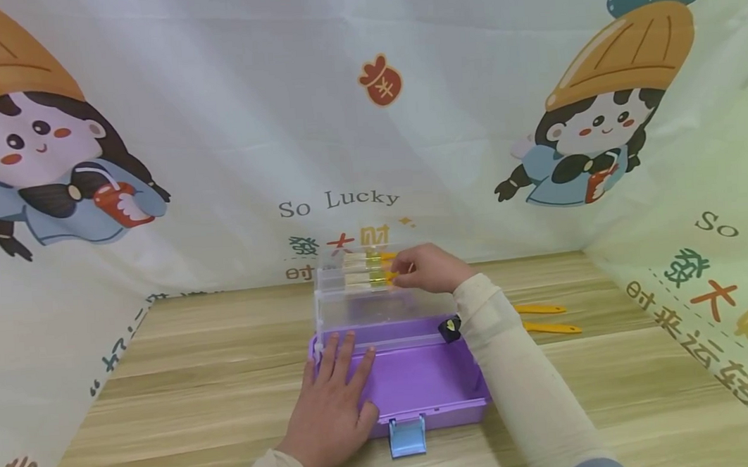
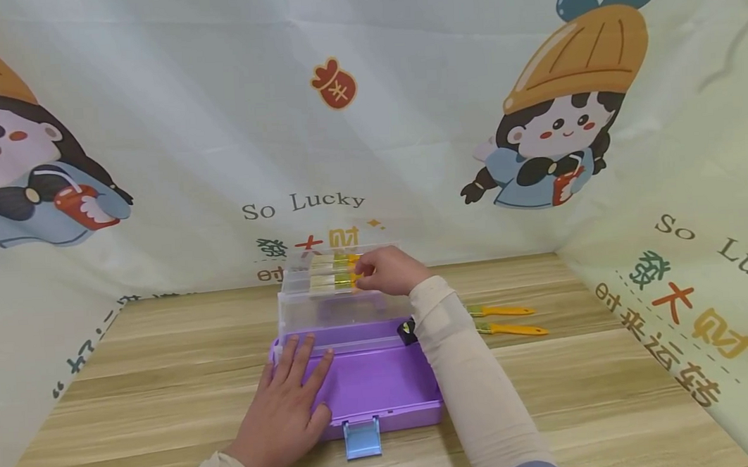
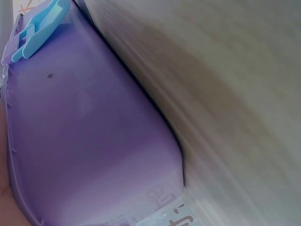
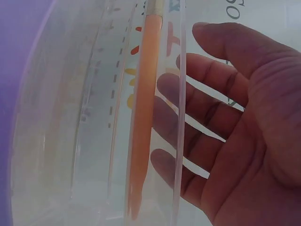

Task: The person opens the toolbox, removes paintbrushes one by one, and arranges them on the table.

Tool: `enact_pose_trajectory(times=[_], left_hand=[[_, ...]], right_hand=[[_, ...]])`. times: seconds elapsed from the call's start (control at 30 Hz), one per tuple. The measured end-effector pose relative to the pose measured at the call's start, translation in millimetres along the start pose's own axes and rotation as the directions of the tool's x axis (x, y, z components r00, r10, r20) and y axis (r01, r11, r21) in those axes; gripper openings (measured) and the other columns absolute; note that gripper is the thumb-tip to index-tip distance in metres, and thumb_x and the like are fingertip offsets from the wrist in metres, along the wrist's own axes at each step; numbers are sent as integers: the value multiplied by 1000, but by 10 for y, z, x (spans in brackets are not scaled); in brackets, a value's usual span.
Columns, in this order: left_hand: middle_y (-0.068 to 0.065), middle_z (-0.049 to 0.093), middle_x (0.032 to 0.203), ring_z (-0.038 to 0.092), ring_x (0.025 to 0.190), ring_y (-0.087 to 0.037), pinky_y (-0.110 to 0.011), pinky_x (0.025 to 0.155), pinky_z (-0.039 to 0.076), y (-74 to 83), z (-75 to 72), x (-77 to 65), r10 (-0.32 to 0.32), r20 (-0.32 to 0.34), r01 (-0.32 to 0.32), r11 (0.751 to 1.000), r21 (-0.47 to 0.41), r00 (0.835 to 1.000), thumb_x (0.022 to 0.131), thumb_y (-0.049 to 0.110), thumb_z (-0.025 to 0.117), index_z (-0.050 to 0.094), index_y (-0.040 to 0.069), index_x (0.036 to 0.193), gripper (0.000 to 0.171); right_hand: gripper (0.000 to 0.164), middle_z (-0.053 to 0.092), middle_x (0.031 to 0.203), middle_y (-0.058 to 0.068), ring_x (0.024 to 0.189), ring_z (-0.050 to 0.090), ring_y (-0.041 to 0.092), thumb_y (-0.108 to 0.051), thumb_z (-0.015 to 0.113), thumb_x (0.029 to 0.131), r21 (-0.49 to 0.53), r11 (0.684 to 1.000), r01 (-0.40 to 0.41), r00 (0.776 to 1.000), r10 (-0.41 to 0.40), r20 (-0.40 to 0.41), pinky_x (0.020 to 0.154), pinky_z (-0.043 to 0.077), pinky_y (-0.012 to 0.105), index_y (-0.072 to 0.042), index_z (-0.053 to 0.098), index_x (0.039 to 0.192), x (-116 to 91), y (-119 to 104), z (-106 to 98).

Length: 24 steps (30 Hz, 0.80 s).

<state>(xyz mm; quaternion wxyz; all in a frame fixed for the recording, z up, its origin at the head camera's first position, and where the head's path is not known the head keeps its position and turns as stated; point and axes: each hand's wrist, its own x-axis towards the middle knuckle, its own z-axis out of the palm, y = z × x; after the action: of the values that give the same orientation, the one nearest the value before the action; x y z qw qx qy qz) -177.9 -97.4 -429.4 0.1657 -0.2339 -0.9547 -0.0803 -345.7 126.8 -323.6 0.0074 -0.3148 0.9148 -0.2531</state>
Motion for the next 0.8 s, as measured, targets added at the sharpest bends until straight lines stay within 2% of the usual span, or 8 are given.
enact_pose_trajectory(times=[0.33, 0.57, 0.8], left_hand=[[-17, 23, 161, 14, 149, -38, -64, 112, 20, -3, 4, 2, 6, -8, -7, 1000, -3, 1000, 90, 35, 53, 44, 13, 151, 65], [-17, 23, 161, 13, 149, -37, -64, 113, 20, 0, 1, 4, 7, -11, -7, 1000, -6, 1000, 90, 35, 53, 44, 13, 151, 65], [-17, 23, 161, 12, 150, -37, -64, 113, 20, 1, 4, 2, -2, -8, 2, 1000, -2, 1000, 90, 36, 52, 45, 14, 151, 65]], right_hand=[[21, 72, 97, 0, 88, 65, 15, -23, 71, 90, -46, 998, 36, 999, -34, 41, 81, 53, 34, -9, 75, 105, 42, 17, 19], [22, 71, 102, 0, 94, 63, 16, -21, 70, 90, -74, 995, 59, 994, -52, 99, 84, 51, 34, -9, 74, 108, 51, 3, 41], [28, 69, 112, 5, 103, 63, 21, -21, 68, 91, -98, 994, 55, 989, -40, 142, 91, 50, 39, -7, 71, 115, 54, -6, 71]])
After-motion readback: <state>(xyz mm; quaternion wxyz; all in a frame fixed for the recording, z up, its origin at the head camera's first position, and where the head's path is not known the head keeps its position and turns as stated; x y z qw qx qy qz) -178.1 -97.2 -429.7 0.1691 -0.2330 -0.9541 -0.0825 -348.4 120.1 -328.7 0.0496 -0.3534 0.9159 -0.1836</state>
